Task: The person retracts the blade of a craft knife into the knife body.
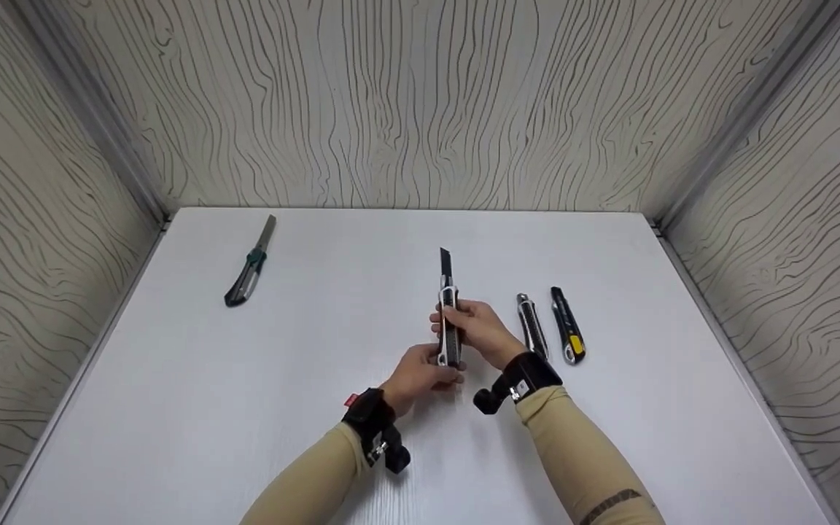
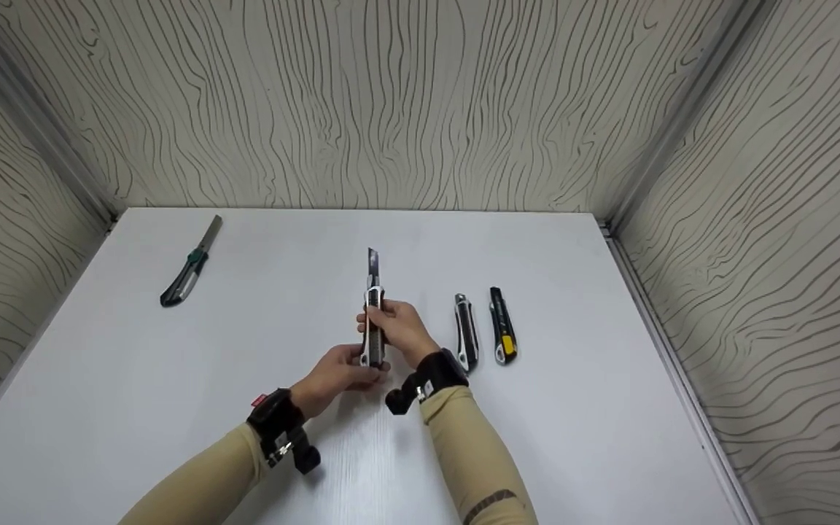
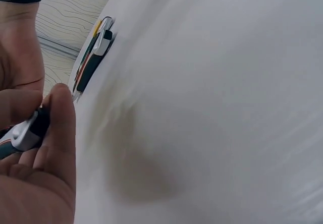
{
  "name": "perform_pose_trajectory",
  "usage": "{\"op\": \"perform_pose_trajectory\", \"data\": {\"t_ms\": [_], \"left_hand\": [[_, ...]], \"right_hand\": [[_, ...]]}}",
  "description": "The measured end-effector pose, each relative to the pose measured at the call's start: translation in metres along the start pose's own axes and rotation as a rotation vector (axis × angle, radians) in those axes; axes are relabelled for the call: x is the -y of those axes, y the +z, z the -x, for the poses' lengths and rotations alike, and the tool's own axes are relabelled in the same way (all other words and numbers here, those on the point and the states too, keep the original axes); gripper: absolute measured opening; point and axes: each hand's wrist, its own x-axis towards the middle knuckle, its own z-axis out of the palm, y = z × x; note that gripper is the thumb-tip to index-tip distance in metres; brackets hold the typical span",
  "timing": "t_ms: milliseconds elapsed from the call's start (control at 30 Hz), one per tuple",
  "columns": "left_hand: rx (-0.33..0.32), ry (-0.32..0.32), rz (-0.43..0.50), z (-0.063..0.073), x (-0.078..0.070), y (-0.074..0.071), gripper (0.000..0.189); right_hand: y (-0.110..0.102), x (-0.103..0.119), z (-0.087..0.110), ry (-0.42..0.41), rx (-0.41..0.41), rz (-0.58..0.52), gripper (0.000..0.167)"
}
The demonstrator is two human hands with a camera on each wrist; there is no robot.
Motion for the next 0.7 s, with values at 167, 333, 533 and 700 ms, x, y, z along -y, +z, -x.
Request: {"op": "perform_pose_trajectory", "data": {"t_ms": [167,333,533,700], "left_hand": [[0.007,-0.008,0.054,0.0002,0.0059,0.0008,0.038],[0.035,0.000,0.072,-0.0018,0.0092,-0.0002,0.032],[0.047,0.002,0.081,-0.0012,0.0077,-0.0015,0.032],[0.067,-0.005,0.084,0.0006,0.0074,-0.0013,0.031]], "right_hand": [[0.0002,-0.0019,0.0007,-0.024,0.003,-0.034,0.042],[0.0023,-0.0026,0.0008,-0.016,-0.015,-0.065,0.044],[0.0046,-0.0016,0.0001,0.018,-0.016,-0.055,0.042],[0.0049,-0.0019,0.0005,0.044,-0.013,-0.055,0.040]]}}
